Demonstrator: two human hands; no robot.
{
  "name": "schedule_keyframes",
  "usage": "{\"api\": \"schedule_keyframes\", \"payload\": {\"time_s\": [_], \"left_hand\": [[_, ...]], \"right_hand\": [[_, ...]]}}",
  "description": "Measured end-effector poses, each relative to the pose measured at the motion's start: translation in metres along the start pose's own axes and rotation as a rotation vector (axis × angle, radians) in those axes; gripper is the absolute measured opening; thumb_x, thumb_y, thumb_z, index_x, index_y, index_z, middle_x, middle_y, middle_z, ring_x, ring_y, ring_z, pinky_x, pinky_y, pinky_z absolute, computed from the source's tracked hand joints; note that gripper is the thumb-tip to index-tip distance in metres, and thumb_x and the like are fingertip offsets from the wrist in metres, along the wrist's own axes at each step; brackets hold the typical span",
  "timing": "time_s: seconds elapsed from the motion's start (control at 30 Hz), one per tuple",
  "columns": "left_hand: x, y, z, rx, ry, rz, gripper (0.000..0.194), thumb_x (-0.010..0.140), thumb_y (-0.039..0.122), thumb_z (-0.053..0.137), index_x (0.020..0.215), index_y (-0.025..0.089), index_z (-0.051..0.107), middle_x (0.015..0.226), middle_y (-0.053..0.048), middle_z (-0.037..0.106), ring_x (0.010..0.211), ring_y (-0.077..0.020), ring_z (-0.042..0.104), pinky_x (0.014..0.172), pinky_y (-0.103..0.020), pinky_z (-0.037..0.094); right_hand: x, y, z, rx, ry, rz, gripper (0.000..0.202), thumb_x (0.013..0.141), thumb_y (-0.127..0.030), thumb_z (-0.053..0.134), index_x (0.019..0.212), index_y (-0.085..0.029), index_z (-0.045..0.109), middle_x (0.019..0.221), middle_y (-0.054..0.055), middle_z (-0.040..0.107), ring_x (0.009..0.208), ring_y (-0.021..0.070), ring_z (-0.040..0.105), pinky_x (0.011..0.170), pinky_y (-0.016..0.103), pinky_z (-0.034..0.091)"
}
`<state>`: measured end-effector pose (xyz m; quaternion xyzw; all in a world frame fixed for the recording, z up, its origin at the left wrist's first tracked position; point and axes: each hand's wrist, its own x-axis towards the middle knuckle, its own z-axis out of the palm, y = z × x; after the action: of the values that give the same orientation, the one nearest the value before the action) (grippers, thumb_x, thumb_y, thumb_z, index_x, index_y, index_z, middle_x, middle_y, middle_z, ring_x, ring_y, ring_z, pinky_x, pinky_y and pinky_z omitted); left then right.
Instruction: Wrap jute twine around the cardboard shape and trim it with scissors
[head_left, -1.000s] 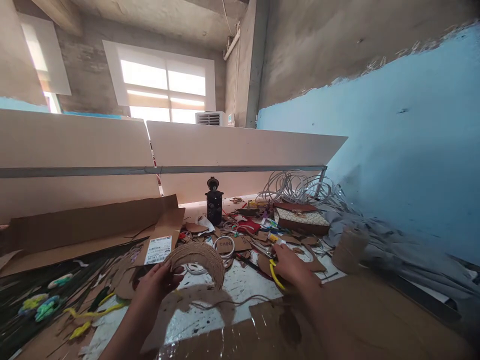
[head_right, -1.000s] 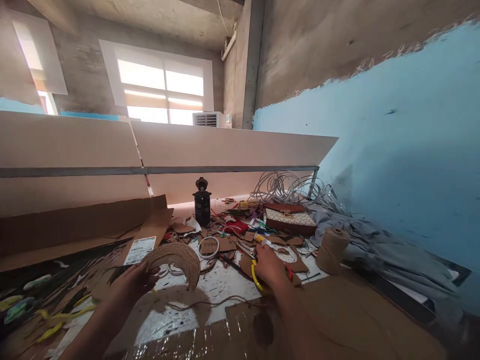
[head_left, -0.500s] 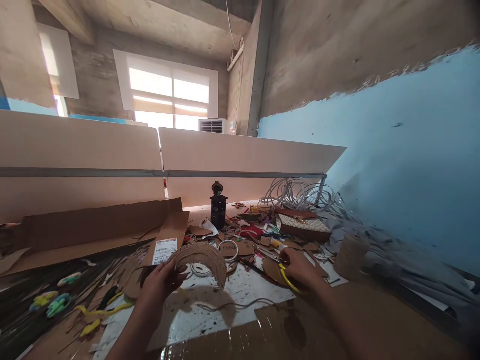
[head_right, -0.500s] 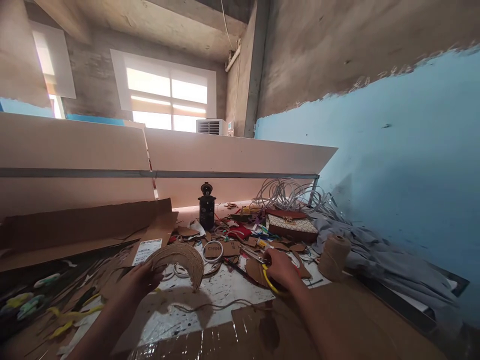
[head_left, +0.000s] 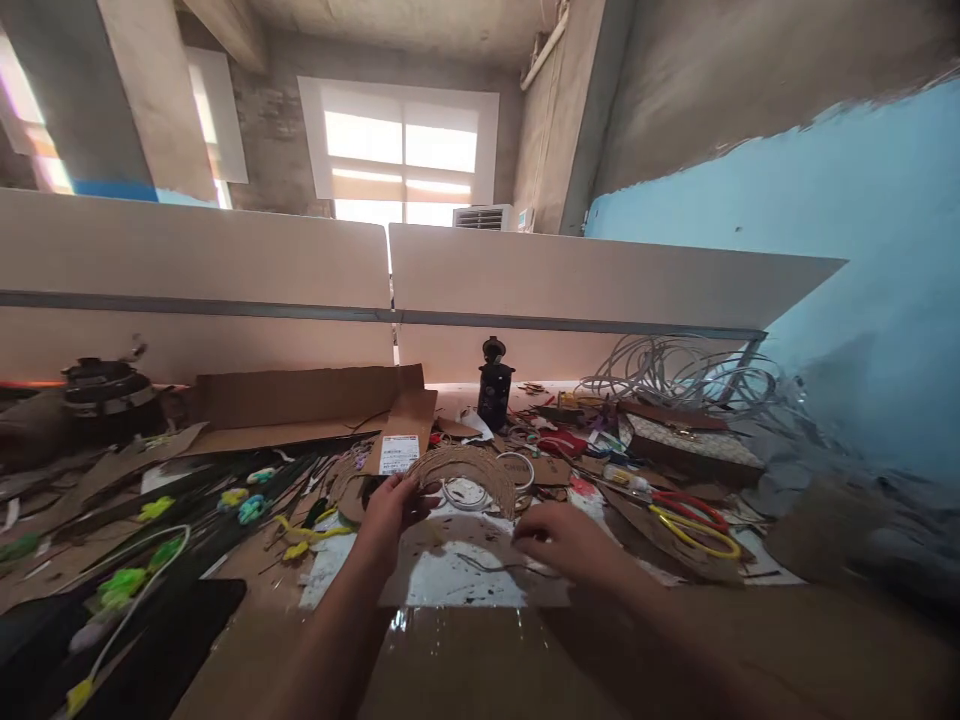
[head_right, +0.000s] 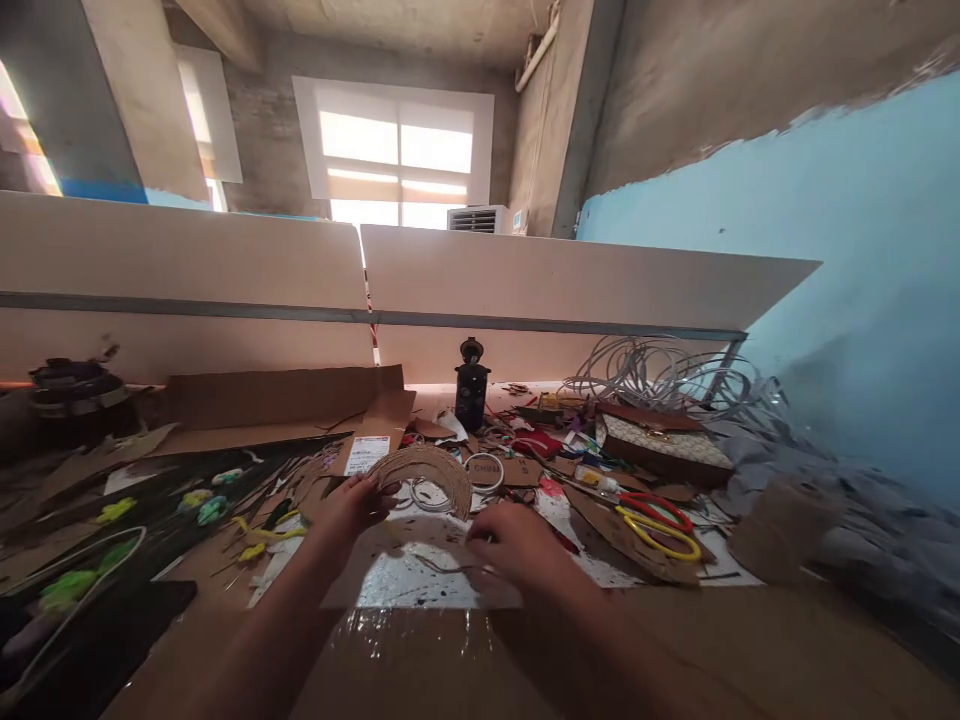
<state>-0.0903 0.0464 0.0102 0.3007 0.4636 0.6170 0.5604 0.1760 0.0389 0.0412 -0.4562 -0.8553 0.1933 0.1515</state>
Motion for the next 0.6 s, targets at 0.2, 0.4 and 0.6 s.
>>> {"api": "schedule_keyframes", "payload": {"time_s": [0.2,0.4,0.6], "left_hand": [[0.004,0.002,-0.006,-0.025,0.048,0.044,0.016,0.082,0.028,0.068,0.088,0.016,0.06,0.088,-0.01,0.08,0.064,-0.0157,0.072,0.062,-0.025,0.051],[0.004,0.004,-0.004,-0.041,0.037,0.029,0.018,0.085,0.031,0.064,0.095,0.016,0.061,0.079,-0.007,0.078,0.058,-0.0148,0.068,0.061,-0.026,0.05],[-0.008,0.002,0.01,0.051,-0.069,-0.08,0.025,0.088,0.039,0.062,0.1,0.017,0.064,0.073,-0.003,0.072,0.061,-0.0149,0.067,0.062,-0.026,0.047]], "right_hand": [[0.011,-0.039,0.065,-0.169,0.065,0.079,0.02,0.078,-0.014,0.056,0.09,-0.02,0.071,0.098,0.008,0.071,0.089,0.0224,0.063,0.07,0.028,0.035],[0.004,-0.021,0.057,0.11,0.134,0.107,0.013,0.083,-0.015,0.051,0.085,-0.021,0.061,0.09,0.005,0.069,0.081,0.0202,0.061,0.07,0.028,0.04],[-0.004,-0.038,-0.016,0.747,0.225,0.07,0.018,0.081,-0.039,0.063,0.084,-0.022,0.059,0.075,-0.001,0.061,0.06,0.0147,0.053,0.053,0.026,0.044]]}}
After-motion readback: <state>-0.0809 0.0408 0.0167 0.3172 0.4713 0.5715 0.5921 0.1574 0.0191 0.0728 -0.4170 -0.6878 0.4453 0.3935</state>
